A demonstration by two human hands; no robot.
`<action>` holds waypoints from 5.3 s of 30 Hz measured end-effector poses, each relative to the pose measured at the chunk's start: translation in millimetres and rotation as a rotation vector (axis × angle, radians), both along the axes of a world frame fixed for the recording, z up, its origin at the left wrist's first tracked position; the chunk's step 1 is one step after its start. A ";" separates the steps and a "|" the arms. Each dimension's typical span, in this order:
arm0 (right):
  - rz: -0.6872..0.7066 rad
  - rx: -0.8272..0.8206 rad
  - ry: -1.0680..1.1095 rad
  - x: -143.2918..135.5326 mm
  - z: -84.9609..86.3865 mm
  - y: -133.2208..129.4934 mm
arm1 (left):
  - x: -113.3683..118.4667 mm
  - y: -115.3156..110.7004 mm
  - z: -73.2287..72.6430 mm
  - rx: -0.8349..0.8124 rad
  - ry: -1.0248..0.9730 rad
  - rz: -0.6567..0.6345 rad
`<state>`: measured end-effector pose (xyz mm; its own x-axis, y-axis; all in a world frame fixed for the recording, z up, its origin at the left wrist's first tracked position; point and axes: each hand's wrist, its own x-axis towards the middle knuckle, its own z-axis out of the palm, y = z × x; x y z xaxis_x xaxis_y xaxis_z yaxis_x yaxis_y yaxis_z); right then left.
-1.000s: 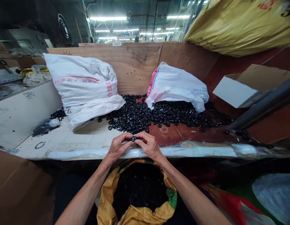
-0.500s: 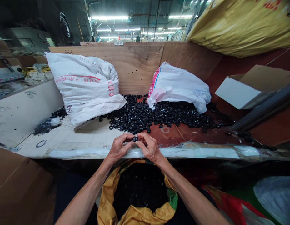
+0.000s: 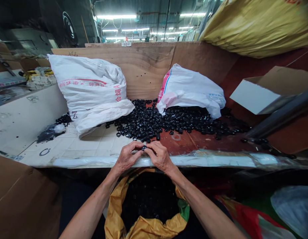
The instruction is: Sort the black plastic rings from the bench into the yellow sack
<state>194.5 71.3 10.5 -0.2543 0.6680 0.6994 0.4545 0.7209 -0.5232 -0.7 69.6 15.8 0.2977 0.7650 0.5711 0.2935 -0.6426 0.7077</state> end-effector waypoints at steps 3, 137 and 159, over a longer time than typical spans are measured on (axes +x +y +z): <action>-0.063 0.026 -0.045 -0.2 -0.3 1.6 | 0.3 -0.8 1.0 -0.003 0.001 0.011; -0.035 -0.185 0.068 -2.8 -1.7 -10.0 | 3.3 -8.3 1.4 -0.098 -0.107 -0.028; -0.166 -0.515 0.010 11.4 14.1 -36.9 | -20.8 -31.3 10.4 -0.147 0.237 0.135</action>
